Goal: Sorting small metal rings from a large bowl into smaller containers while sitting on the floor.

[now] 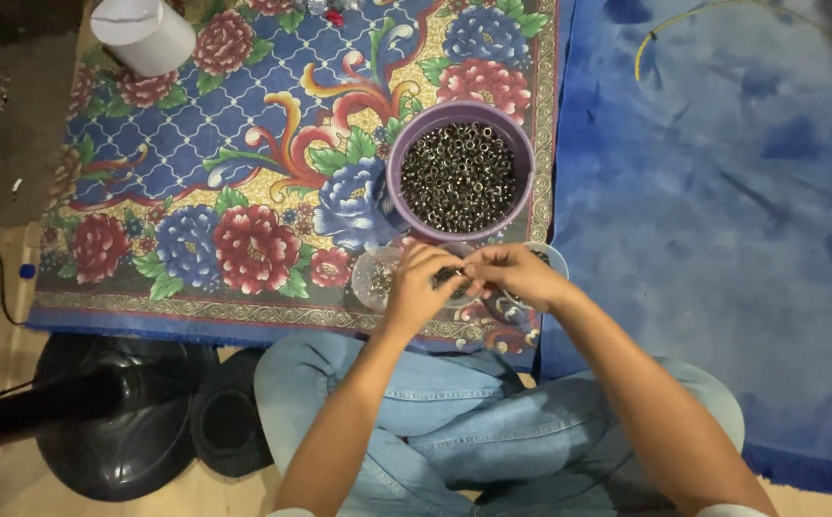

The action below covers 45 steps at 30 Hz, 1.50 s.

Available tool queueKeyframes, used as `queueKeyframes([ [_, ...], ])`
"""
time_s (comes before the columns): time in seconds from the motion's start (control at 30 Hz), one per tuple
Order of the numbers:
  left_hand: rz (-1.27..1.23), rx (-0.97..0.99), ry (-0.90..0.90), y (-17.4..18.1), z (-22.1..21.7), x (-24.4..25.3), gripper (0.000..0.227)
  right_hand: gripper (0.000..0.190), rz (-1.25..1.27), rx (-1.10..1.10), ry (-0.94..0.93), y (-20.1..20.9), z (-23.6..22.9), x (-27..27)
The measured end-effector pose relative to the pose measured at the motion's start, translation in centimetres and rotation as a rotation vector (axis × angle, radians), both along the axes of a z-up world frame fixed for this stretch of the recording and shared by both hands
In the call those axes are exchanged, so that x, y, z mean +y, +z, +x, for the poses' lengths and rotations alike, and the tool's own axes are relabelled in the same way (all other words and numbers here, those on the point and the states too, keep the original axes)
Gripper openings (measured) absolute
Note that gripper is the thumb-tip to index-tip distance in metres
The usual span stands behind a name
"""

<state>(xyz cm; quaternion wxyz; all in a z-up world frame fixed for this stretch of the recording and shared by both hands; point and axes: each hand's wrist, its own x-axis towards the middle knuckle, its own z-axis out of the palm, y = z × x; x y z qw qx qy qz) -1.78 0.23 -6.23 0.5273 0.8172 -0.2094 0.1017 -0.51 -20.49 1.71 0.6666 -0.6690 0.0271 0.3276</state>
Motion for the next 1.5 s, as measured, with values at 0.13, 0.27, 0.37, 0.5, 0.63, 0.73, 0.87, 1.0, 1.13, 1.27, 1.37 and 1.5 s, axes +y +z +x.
queueKeyframes([
  [0.13,0.034,-0.092,0.004,1.9,0.1,-0.8,0.037,0.020,-0.009,-0.040,-0.030,-1.0,-0.1,-0.5],
  [0.27,0.065,-0.174,-0.001,2.4,0.1,-0.9,0.035,0.018,-0.068,-0.064,-0.049,0.5,-0.1,-0.1],
  [0.37,0.088,-0.207,-0.012,3.4,-0.1,-0.8,0.033,0.018,-0.090,-0.059,-0.050,-0.1,-0.1,-0.1],
  [0.5,0.112,-0.258,-0.023,3.2,-0.1,-0.8,0.034,0.019,-0.101,-0.084,-0.045,-0.1,0.1,-0.1],
  [0.63,0.122,-0.255,-0.030,3.2,-0.1,-0.8,0.032,0.018,-0.087,-0.063,-0.056,-1.5,0.1,-0.5],
  [0.73,0.068,-0.212,-0.033,3.0,-0.1,-0.8,0.032,0.020,-0.049,-0.009,-0.051,-2.0,0.1,-0.6],
  [0.87,-0.006,-0.174,-0.026,2.4,0.1,-0.7,0.026,0.019,-0.032,0.028,-0.060,-0.8,0.2,-0.5],
  [1.0,-0.002,-0.180,-0.014,2.9,0.2,-1.0,0.020,0.018,-0.045,0.027,-0.097,-1.0,0.4,-0.6],
  [1.13,0.024,-0.218,0.009,2.0,0.2,-1.1,0.017,0.018,-0.053,0.004,-0.105,-2.8,0.7,-1.2],
  [1.27,0.052,-0.224,0.004,2.7,0.0,-1.3,0.015,0.014,-0.055,-0.011,-0.093,-3.3,0.9,-1.2],
  [1.37,0.071,-0.230,-0.001,2.3,0.0,-1.3,0.013,0.015,-0.049,-0.006,-0.095,-3.3,0.8,-1.0],
  [1.5,0.095,-0.216,0.001,3.8,0.0,-1.1,0.015,0.016,-0.039,0.027,-0.108,-2.3,0.7,-0.9],
])
